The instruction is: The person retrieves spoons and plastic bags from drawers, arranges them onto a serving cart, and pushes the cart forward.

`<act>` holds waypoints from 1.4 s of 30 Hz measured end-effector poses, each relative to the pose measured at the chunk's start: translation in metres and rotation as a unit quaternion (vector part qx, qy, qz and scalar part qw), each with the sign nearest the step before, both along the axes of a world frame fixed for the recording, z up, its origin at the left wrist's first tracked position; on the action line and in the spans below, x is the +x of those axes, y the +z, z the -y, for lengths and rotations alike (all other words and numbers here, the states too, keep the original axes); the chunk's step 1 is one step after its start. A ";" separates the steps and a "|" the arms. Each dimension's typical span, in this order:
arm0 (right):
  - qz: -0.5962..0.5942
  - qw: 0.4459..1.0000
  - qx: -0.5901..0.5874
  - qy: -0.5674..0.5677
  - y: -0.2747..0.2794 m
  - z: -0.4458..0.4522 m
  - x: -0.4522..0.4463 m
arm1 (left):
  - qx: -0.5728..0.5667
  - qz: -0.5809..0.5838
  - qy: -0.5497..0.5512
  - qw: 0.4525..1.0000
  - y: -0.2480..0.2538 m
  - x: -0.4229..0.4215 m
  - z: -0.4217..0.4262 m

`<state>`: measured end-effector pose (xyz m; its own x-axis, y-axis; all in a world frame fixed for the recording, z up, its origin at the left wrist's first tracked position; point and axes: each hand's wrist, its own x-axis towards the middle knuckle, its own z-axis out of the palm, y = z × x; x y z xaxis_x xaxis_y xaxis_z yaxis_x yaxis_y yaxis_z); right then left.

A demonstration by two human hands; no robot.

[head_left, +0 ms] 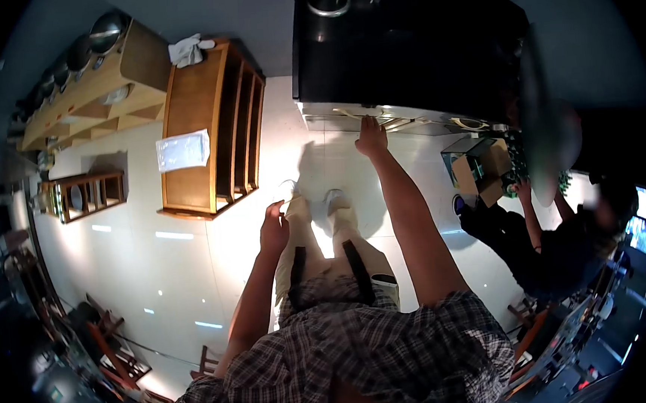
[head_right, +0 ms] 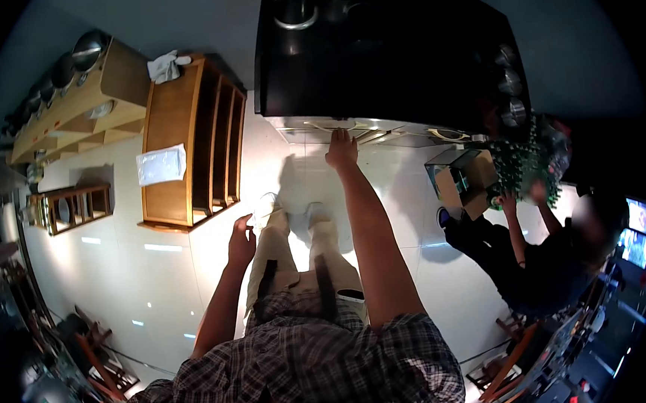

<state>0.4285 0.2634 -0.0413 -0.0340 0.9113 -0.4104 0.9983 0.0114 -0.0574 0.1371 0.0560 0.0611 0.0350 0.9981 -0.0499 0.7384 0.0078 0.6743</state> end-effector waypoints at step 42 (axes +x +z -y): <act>-0.329 0.919 0.179 0.121 0.045 0.183 0.081 | -0.109 -0.274 -0.237 0.926 -0.037 0.103 -0.028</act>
<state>0.5099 0.0806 0.0035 -0.3877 0.9168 0.0961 0.7143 0.3647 -0.5973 0.2397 0.0842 0.0238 0.3758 0.8412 -0.3889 0.9246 -0.3121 0.2185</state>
